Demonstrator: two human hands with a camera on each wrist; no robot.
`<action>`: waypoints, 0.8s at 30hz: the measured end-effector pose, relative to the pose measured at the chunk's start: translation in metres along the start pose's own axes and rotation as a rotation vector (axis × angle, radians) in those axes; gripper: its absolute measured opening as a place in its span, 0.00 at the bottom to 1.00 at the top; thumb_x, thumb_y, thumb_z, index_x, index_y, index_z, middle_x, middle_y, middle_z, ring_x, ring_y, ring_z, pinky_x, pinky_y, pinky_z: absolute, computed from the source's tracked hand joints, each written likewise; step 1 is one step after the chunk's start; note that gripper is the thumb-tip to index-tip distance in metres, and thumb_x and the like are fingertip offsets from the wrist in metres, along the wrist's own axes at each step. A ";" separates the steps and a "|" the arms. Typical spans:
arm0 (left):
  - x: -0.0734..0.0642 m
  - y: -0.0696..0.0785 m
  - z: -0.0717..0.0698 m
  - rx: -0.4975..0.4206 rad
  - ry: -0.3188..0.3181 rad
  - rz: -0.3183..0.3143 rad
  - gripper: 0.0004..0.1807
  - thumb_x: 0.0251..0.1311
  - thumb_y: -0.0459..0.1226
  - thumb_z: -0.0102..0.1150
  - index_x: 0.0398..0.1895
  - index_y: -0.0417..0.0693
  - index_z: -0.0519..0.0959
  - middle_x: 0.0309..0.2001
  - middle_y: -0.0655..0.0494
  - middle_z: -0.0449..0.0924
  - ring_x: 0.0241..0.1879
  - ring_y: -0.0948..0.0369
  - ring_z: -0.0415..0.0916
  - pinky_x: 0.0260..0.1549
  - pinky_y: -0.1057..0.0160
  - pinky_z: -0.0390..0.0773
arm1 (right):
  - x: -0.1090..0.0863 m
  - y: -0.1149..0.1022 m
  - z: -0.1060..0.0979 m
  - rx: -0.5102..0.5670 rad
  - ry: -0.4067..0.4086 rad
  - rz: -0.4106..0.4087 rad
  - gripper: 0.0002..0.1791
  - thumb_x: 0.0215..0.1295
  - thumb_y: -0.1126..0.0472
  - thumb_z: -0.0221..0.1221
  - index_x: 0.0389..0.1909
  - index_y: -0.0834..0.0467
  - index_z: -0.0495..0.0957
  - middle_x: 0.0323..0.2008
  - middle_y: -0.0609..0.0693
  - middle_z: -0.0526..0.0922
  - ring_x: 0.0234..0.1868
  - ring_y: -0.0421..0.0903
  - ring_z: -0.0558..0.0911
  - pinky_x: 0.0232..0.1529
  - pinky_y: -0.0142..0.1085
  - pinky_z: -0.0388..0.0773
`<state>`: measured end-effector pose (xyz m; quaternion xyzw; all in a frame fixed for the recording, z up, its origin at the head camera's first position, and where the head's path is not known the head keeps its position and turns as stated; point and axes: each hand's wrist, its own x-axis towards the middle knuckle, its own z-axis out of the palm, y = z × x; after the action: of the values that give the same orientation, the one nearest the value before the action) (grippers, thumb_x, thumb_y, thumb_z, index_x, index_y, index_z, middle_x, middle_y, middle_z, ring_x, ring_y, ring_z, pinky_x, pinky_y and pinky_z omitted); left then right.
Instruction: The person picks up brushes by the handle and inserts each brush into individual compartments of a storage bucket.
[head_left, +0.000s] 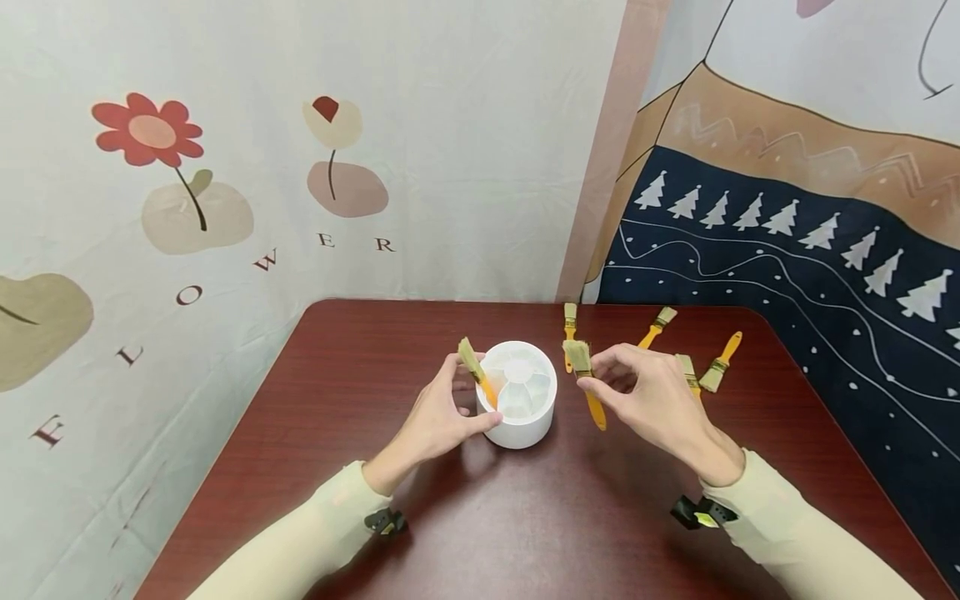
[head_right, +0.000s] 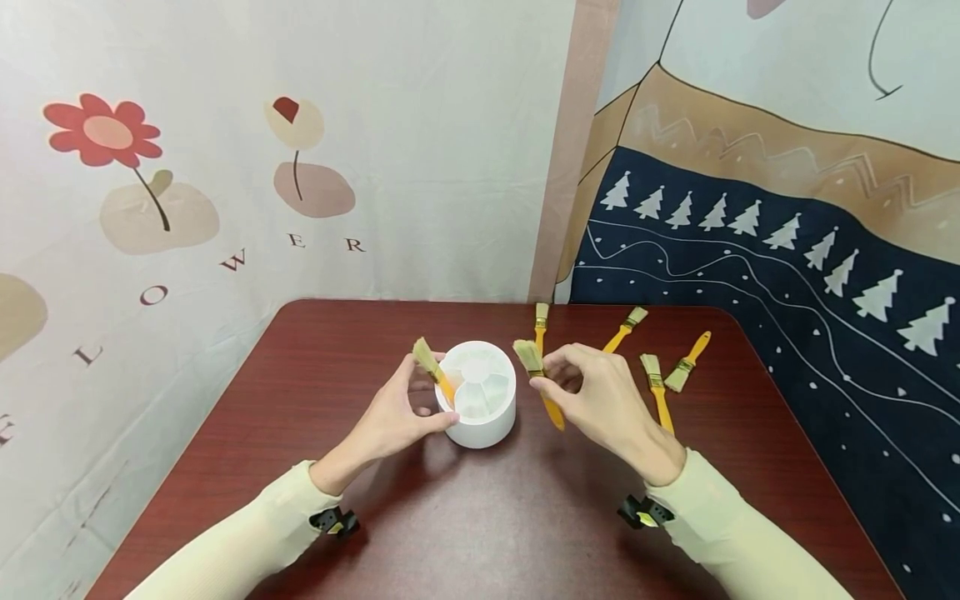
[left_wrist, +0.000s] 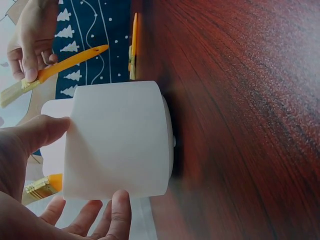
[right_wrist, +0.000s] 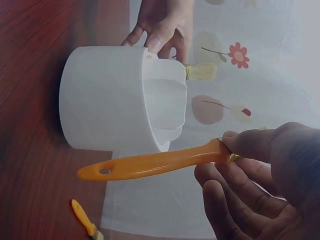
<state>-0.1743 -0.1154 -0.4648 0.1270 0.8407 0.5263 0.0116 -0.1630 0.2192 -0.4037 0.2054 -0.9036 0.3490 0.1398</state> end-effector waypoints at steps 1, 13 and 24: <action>0.000 0.000 0.000 0.001 -0.001 0.000 0.49 0.59 0.38 0.90 0.81 0.58 0.72 0.68 0.48 0.87 0.67 0.46 0.91 0.56 0.48 0.95 | 0.000 0.000 0.000 0.004 -0.001 0.004 0.14 0.67 0.58 0.85 0.49 0.50 0.93 0.40 0.45 0.97 0.36 0.37 0.91 0.41 0.27 0.90; 0.000 -0.001 0.000 0.004 -0.004 0.002 0.49 0.59 0.39 0.90 0.82 0.58 0.72 0.69 0.48 0.87 0.67 0.46 0.91 0.56 0.48 0.96 | 0.001 -0.005 0.003 0.042 0.011 -0.015 0.14 0.67 0.60 0.85 0.49 0.48 0.92 0.41 0.42 0.97 0.36 0.36 0.93 0.43 0.28 0.91; 0.001 0.000 0.000 0.013 0.002 0.002 0.49 0.59 0.39 0.91 0.81 0.58 0.73 0.69 0.48 0.87 0.67 0.45 0.91 0.56 0.47 0.96 | 0.002 -0.010 0.004 0.112 0.049 -0.069 0.15 0.66 0.64 0.85 0.48 0.48 0.91 0.39 0.41 0.96 0.36 0.35 0.93 0.44 0.24 0.91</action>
<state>-0.1755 -0.1155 -0.4649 0.1276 0.8439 0.5210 0.0095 -0.1607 0.2085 -0.3998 0.2355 -0.8714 0.3987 0.1620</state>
